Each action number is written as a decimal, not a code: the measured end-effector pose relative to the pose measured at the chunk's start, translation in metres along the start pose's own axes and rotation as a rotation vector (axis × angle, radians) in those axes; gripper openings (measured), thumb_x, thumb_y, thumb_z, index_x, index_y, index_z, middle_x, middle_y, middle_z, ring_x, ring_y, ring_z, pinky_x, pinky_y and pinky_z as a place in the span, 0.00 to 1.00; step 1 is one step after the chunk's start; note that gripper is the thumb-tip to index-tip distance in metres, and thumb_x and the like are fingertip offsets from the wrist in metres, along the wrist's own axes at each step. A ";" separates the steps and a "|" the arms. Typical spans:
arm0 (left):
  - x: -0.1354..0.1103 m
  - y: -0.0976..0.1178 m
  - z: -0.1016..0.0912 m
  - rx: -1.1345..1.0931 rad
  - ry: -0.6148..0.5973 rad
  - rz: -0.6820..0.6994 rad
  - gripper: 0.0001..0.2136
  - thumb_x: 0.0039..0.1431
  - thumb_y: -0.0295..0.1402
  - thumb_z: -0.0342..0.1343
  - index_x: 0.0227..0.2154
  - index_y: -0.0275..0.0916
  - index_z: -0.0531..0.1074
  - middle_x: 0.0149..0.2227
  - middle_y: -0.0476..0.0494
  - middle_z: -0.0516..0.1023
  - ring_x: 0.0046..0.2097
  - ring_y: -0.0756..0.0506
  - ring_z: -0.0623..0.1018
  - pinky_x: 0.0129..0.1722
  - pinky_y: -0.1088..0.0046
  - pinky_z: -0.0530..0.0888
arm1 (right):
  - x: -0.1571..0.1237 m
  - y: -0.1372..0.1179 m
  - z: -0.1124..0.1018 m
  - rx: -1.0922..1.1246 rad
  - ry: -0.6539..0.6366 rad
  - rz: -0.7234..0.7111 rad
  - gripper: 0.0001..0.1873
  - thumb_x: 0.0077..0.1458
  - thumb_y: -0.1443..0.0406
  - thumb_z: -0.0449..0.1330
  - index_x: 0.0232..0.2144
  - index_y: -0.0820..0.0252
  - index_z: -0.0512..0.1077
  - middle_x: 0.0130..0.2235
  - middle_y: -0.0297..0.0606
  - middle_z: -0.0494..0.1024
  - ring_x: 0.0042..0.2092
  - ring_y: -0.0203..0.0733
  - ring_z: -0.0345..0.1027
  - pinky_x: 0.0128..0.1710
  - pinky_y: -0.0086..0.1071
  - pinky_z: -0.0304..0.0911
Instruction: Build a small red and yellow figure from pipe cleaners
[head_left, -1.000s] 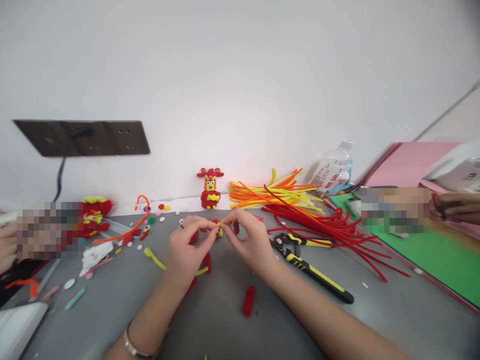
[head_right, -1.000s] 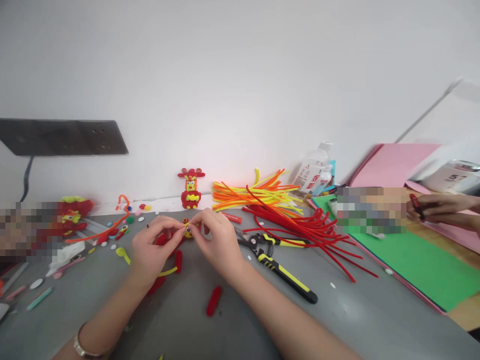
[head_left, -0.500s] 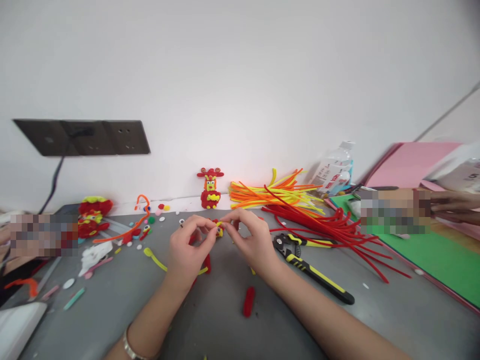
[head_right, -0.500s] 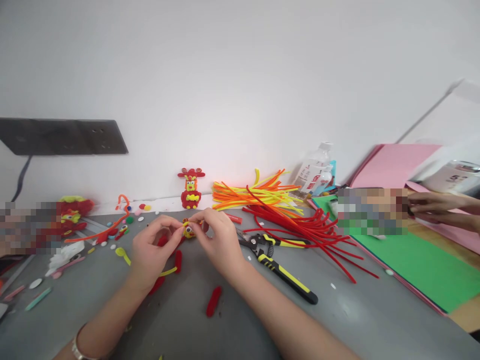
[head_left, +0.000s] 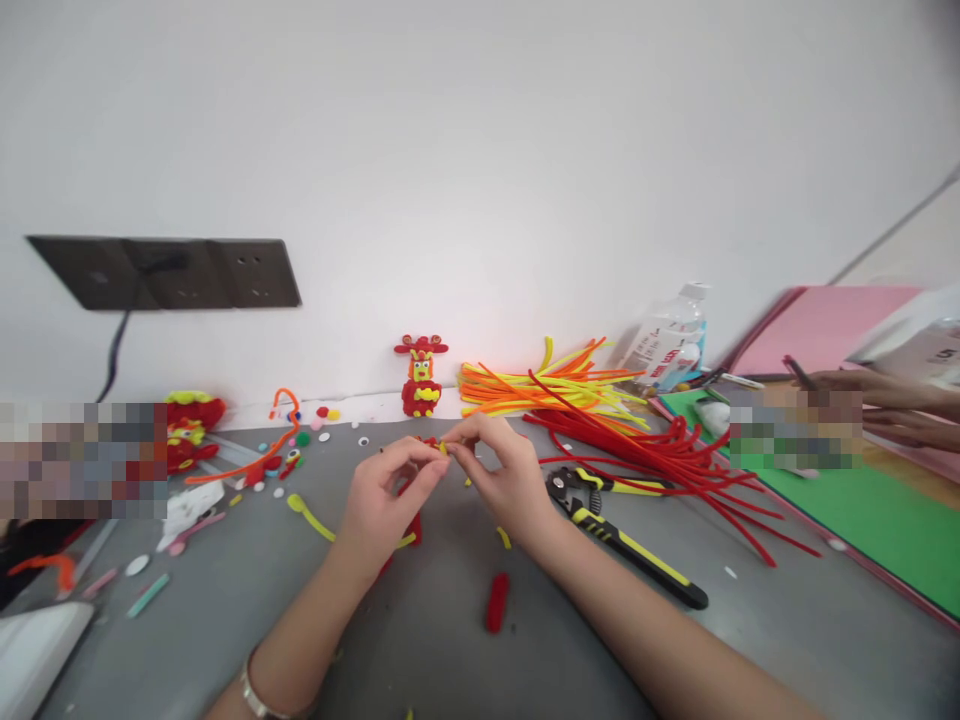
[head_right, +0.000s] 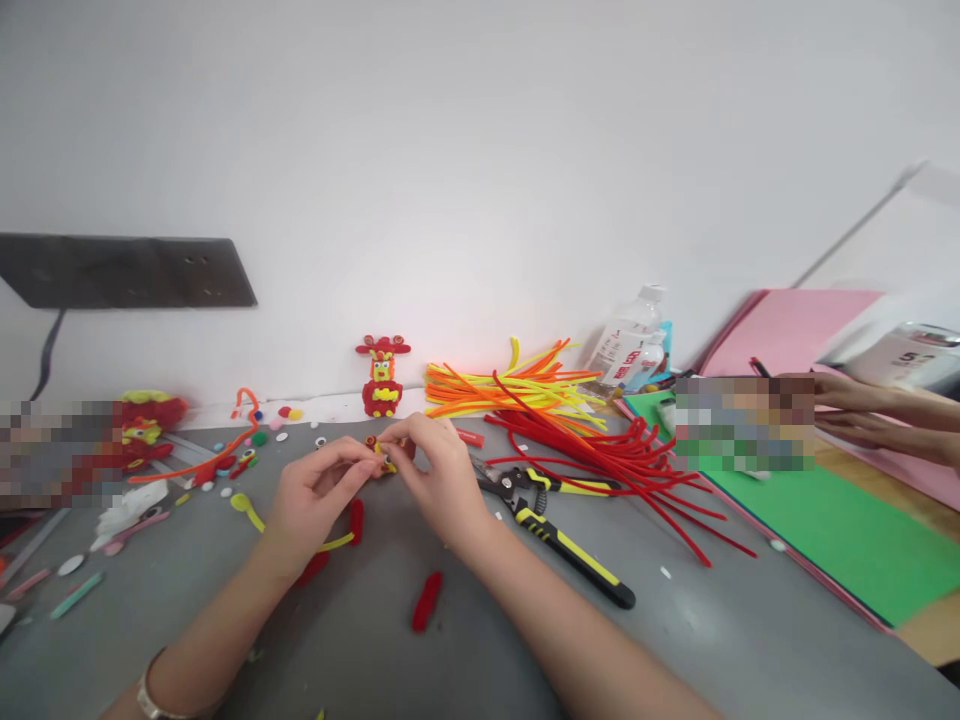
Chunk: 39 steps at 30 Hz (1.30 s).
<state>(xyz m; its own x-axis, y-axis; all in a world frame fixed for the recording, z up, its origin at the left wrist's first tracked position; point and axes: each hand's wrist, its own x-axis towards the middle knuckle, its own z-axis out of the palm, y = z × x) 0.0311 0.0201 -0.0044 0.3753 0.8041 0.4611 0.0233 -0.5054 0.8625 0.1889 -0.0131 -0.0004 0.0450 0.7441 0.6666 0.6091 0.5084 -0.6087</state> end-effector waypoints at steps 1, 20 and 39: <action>0.001 0.000 0.000 -0.056 0.003 -0.060 0.08 0.59 0.37 0.57 0.28 0.39 0.75 0.28 0.45 0.78 0.30 0.48 0.77 0.29 0.74 0.74 | 0.001 0.000 -0.001 0.002 0.001 -0.014 0.05 0.60 0.68 0.57 0.31 0.57 0.72 0.31 0.35 0.77 0.32 0.39 0.69 0.36 0.33 0.61; 0.002 -0.013 -0.001 -0.376 -0.050 -0.420 0.09 0.52 0.40 0.64 0.31 0.39 0.78 0.26 0.48 0.76 0.28 0.52 0.73 0.30 0.76 0.72 | 0.002 0.001 -0.001 -0.027 -0.034 -0.100 0.05 0.60 0.69 0.59 0.31 0.57 0.72 0.32 0.34 0.78 0.34 0.39 0.70 0.39 0.35 0.58; 0.003 -0.011 -0.003 -0.539 0.057 -0.443 0.11 0.48 0.38 0.68 0.31 0.39 0.75 0.26 0.49 0.80 0.30 0.50 0.78 0.36 0.75 0.76 | 0.000 0.006 0.003 0.061 -0.111 -0.093 0.02 0.60 0.65 0.62 0.35 0.56 0.74 0.33 0.35 0.79 0.34 0.40 0.71 0.41 0.37 0.58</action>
<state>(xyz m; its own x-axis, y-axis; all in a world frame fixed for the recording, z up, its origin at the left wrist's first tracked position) 0.0291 0.0293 -0.0122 0.3873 0.9211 0.0400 -0.3058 0.0875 0.9481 0.1901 -0.0084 -0.0054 -0.0998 0.7341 0.6716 0.5576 0.6003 -0.5733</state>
